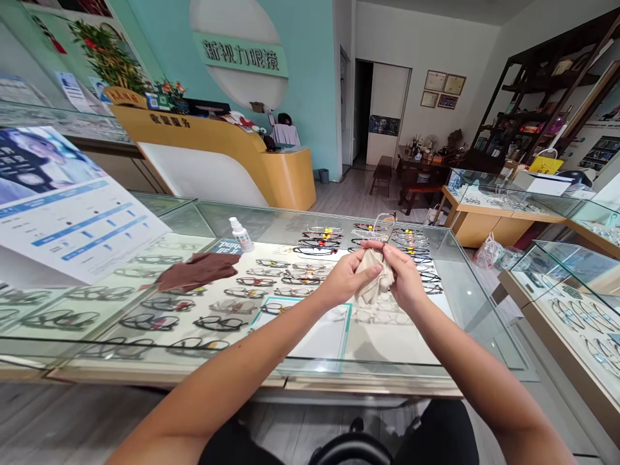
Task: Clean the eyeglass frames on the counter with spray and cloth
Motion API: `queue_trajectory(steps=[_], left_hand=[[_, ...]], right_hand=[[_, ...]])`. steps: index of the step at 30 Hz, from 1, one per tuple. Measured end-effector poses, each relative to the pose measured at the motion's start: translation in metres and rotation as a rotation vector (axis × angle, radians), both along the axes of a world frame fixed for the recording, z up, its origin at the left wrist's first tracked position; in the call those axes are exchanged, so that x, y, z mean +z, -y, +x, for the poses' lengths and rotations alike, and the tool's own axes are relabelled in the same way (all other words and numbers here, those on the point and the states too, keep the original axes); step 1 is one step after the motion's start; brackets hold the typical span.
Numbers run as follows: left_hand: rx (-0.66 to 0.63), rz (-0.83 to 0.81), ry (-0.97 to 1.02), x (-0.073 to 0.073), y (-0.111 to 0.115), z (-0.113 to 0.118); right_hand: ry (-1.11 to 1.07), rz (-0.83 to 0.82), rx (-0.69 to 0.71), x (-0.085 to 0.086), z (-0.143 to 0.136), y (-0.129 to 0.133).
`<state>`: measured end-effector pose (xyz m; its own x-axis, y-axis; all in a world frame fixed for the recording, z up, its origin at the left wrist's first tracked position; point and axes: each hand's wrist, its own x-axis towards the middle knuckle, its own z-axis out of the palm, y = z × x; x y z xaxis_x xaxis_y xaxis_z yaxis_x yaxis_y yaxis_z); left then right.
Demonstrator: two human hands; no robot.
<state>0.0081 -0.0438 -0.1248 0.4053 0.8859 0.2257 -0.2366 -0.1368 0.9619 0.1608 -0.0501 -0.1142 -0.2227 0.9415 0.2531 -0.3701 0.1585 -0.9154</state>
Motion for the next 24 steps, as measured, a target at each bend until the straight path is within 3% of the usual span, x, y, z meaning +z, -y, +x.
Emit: queue_trajectory(steps=[3, 8, 11, 14, 20, 24], left_hand=[[0.135, 0.131, 0.045, 0.026, -0.008, 0.011], [0.416, 0.504, 0.268, 0.089, -0.028, 0.044], [0.521, 0.616, 0.383, 0.111, -0.031, 0.06], [0.479, 0.612, 0.367, 0.114, -0.029, 0.062], [0.078, 0.537, 0.185, 0.111, -0.028, 0.036], [0.041, 0.514, 0.087, 0.108, -0.03, 0.03]], right_hand=[[-0.01, 0.079, -0.044, 0.028, -0.007, -0.007], [-0.101, 0.36, -0.131, 0.093, -0.022, -0.019], [-0.11, 0.45, -0.234, 0.117, -0.029, -0.018], [-0.067, 0.433, -0.28, 0.123, -0.025, -0.015], [-0.07, 0.379, -0.267, 0.118, -0.005, -0.021], [-0.157, 0.356, -0.236, 0.115, -0.007, -0.03]])
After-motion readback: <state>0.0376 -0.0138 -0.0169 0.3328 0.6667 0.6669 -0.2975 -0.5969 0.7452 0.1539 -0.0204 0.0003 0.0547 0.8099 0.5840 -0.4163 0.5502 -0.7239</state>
